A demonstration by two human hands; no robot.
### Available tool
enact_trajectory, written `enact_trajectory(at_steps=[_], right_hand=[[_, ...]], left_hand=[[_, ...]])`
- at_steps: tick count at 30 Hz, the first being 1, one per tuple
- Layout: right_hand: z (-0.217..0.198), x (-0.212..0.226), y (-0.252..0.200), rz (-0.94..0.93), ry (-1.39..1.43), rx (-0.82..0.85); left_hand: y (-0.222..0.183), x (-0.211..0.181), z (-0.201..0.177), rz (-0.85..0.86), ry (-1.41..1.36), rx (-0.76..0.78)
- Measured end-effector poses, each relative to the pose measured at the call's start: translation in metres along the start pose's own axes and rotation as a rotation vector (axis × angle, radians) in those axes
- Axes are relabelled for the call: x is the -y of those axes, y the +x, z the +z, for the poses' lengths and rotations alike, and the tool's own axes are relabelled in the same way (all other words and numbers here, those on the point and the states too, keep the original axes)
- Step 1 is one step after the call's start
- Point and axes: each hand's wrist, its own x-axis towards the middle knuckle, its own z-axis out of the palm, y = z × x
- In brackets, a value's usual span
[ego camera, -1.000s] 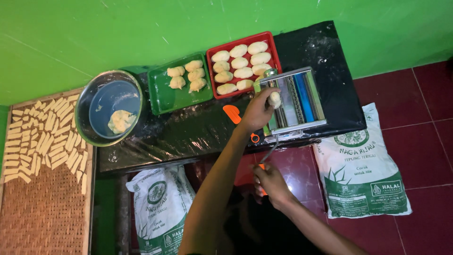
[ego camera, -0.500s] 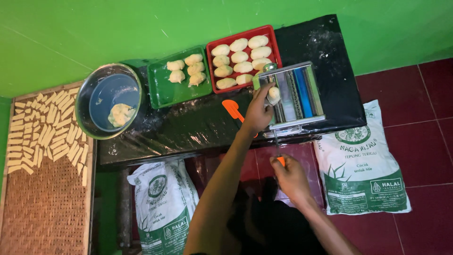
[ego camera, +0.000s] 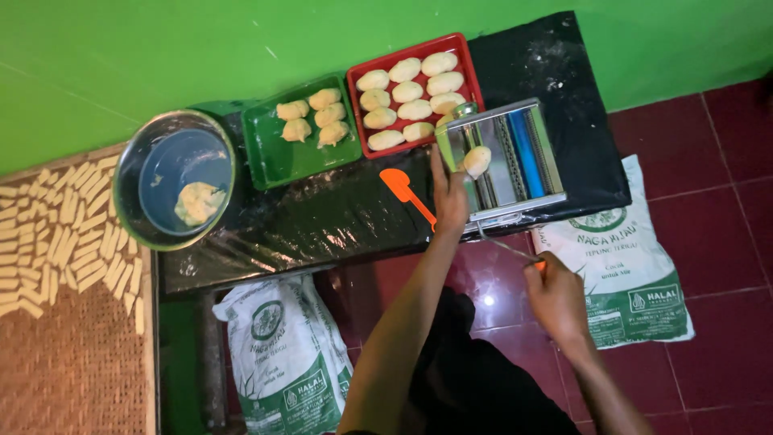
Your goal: Flatten dough balls, roll them into thin sheets, and cut them into strips to be placed on a drying tray.
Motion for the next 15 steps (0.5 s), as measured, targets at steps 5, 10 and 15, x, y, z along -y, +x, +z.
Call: enact_trajectory(at_steps=[5,10,15], right_hand=[[0.017,-0.035,0.038,0.071,-0.082,-0.035],[0.067,-0.067,0.057,0.132,-0.123,-0.015],[0.125,-0.081,0.069,0.129,-0.118,-0.004]], left_hand=[[-0.001,-0.012,0.007,-0.022,0.049,-0.120],[0.006,0.036,0.001,-0.186,0.060,-0.094],[0.008,0.031,0.004,-0.193,0.090,-0.081]])
